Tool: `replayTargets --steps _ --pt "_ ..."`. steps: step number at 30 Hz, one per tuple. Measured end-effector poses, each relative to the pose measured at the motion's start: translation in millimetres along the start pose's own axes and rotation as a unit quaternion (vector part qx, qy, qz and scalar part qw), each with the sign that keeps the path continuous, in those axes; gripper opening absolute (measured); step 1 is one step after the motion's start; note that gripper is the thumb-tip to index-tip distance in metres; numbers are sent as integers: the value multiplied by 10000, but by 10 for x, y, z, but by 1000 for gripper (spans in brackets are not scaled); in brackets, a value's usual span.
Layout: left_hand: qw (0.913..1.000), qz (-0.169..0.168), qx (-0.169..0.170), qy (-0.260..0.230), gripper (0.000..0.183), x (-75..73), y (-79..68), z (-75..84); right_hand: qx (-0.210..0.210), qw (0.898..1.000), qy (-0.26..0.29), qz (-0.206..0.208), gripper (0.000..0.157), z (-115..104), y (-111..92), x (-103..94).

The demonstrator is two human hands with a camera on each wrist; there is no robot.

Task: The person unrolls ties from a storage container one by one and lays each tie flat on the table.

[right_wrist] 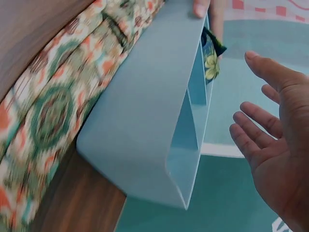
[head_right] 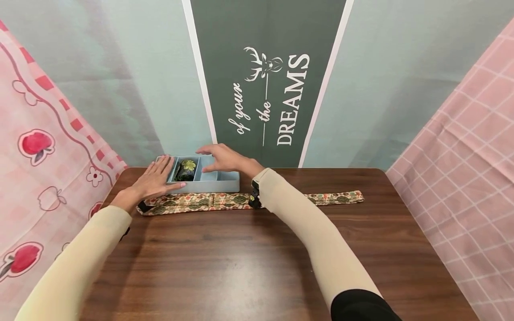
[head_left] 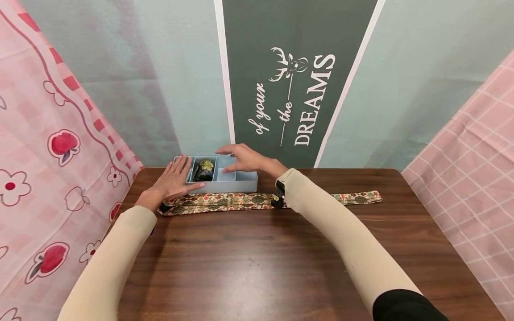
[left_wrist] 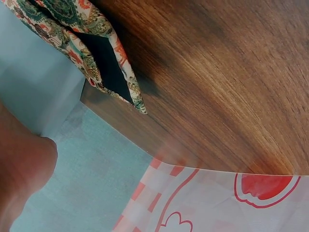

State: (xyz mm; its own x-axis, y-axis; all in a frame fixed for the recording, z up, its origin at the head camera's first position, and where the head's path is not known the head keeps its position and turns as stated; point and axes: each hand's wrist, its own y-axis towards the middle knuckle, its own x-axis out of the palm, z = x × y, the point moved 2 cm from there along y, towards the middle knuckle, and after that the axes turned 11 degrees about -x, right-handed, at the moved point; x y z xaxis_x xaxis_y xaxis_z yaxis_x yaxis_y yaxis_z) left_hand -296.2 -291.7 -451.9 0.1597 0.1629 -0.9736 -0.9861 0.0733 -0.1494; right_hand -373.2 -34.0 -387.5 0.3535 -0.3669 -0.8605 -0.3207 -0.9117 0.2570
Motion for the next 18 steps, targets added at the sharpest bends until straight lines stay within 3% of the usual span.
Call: replayTargets --steps 6,18 --pt "10000 -35 29 -41 114 -14 -3 4 23 9998 201 34 65 -9 177 137" --pt "9998 -31 6 173 111 -9 0 19 161 9990 -303 -274 66 1 414 412"
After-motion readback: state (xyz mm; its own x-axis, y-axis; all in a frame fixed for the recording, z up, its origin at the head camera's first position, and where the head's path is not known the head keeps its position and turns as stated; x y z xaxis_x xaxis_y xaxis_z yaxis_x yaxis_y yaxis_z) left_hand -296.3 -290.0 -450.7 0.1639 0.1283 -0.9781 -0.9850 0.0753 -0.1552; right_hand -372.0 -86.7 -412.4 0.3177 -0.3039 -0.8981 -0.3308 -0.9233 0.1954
